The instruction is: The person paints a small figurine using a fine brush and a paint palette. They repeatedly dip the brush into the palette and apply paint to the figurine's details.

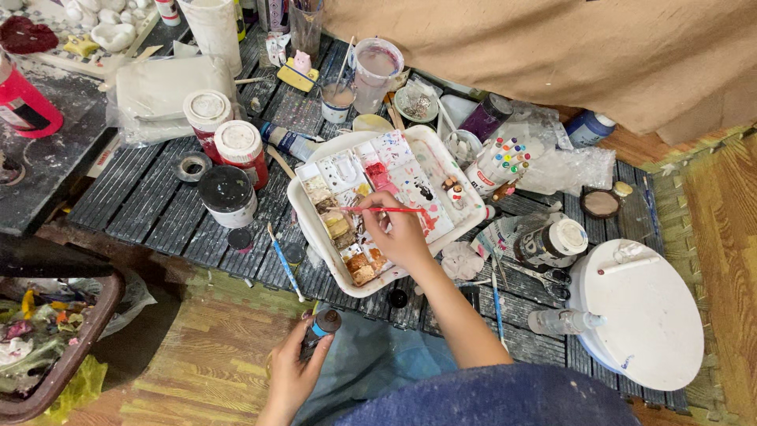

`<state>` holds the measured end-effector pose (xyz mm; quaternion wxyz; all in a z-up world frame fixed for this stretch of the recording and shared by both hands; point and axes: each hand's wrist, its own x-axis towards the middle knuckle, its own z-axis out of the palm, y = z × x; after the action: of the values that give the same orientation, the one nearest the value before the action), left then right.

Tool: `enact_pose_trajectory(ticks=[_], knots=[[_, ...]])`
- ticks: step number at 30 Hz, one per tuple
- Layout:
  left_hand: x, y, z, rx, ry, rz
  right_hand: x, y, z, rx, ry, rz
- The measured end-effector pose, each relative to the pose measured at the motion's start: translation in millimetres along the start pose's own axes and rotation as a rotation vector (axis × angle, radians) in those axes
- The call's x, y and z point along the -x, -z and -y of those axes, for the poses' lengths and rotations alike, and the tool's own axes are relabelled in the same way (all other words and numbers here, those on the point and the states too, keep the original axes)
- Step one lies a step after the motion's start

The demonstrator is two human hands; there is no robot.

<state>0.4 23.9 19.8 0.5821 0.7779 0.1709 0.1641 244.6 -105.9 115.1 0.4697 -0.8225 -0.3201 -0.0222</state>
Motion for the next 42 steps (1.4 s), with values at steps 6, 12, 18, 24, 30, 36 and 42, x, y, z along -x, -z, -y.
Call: enact_pose_trajectory(ticks=[6, 12, 18, 24, 30, 36, 42], knots=[[-4, -1, -3, 0.002, -0.024, 0.019, -7, 4, -1, -0.072, -0.034, 0.027], [-6, -2, -2, 0.022, -0.041, 0.033, -11, 5, -1, -0.067, -0.020, 0.013], [-3, -5, -1, -0.054, -0.035, 0.012, -13, 6, 2, 0.076, -0.110, -0.069], [-2, -8, -4, 0.019, -0.140, 0.032, -17, 9, 3, 0.076, -0.027, -0.119], [0, -12, -2, 0.044, -0.119, 0.048, -15, 12, 1, 0.110, -0.003, -0.079], [0, -18, 1, 0.057, -0.082, 0.090, -17, 11, 3, -0.036, -0.018, -0.047], [5, -20, 7, 0.045, -0.099, 0.127, -13, 13, 2, -0.004, -0.063, -0.016]])
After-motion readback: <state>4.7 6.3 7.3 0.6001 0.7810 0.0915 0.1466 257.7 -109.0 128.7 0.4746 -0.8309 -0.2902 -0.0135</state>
